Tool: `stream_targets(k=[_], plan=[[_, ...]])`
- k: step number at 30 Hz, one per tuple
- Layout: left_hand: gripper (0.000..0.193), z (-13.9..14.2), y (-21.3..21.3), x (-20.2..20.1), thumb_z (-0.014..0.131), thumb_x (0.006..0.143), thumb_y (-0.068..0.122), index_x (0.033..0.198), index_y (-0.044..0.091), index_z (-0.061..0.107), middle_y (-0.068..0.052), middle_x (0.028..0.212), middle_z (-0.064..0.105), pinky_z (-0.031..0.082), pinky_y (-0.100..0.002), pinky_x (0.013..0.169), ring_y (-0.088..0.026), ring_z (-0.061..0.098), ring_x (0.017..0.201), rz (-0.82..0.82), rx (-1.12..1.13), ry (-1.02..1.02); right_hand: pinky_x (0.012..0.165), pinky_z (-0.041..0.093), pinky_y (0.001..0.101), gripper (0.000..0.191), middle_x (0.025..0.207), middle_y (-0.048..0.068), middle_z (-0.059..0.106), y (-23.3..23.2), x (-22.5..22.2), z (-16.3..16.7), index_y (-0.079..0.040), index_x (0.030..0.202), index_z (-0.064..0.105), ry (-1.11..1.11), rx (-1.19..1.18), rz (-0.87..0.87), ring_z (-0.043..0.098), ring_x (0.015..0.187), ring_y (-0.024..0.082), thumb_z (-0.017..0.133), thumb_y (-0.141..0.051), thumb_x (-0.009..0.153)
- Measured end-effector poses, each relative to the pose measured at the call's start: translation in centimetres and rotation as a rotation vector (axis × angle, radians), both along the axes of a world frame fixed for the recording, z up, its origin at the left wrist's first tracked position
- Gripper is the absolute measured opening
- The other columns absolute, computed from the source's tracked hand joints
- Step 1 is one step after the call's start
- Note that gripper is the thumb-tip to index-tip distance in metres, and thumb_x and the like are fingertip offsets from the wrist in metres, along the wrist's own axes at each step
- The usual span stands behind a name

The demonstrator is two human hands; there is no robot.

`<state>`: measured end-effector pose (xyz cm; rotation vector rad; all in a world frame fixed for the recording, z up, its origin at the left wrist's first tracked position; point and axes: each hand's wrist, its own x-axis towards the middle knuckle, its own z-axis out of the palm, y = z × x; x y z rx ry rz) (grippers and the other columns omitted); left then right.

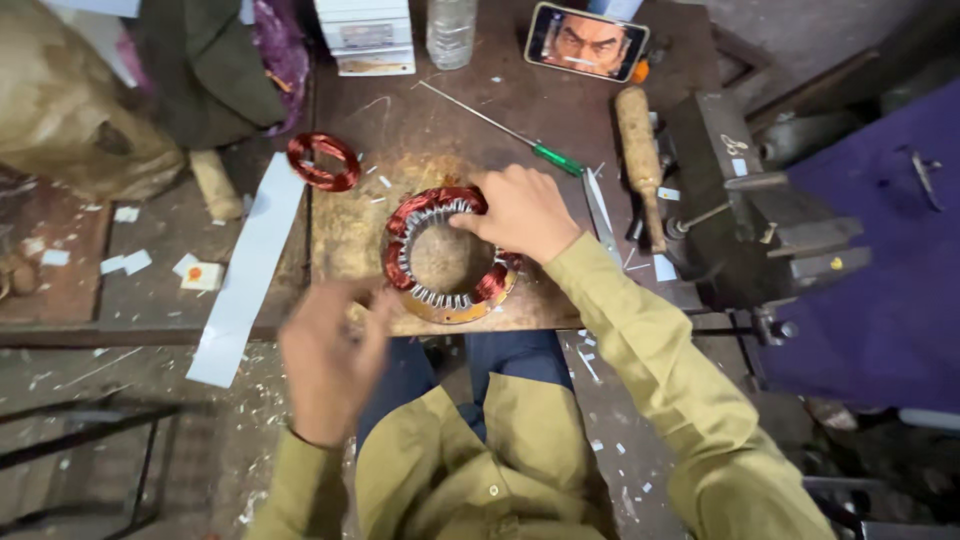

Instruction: The person assembles a circular electrical component by inserting white insulating pieces into slots around a copper-wound stator. They use a wooden mallet to tap the pieces into place and a screwdriver to adjust the winding. A smartphone is briefly used to play a video.

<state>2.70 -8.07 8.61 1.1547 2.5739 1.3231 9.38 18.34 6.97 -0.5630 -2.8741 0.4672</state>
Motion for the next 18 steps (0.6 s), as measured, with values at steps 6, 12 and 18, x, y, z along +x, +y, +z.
stream_targets(k=[6,12,18], plan=[[0.058,-3.4,3.3,4.2,0.085,0.075,0.028,0.123,0.002,0.064,-0.014,0.128,0.062,0.030,-0.057,0.120,-0.036,0.054,0.127,-0.224,0.245,0.120,0.068,0.052,0.0383,0.028,0.084,0.016,0.069,-0.8,10.0,0.5,-0.001,0.100,0.072,0.438,-0.081,-0.563,0.068,0.072,0.031,0.080,-0.027,0.095],[0.042,-6.2,5.4,4.5,0.085,0.080,0.025,0.116,0.011,0.069,-0.001,0.120,0.068,0.013,-0.061,0.125,-0.025,0.060,0.121,-0.142,0.210,0.134,0.067,0.054,0.0414,0.042,0.094,0.017,0.066,-1.5,15.9,-3.4,0.003,0.102,0.067,0.319,0.067,-0.551,0.066,0.077,0.033,0.087,-0.026,0.079],[0.041,-7.4,5.3,5.0,0.083,0.080,0.023,0.117,0.010,0.071,-0.001,0.120,0.070,0.012,-0.062,0.125,-0.023,0.060,0.117,-0.125,0.232,0.082,0.072,0.053,0.0444,0.040,0.095,0.014,0.070,-1.3,15.2,-2.4,-0.004,0.098,0.069,0.154,0.109,-0.613,0.068,0.087,0.036,0.088,-0.033,0.078]])
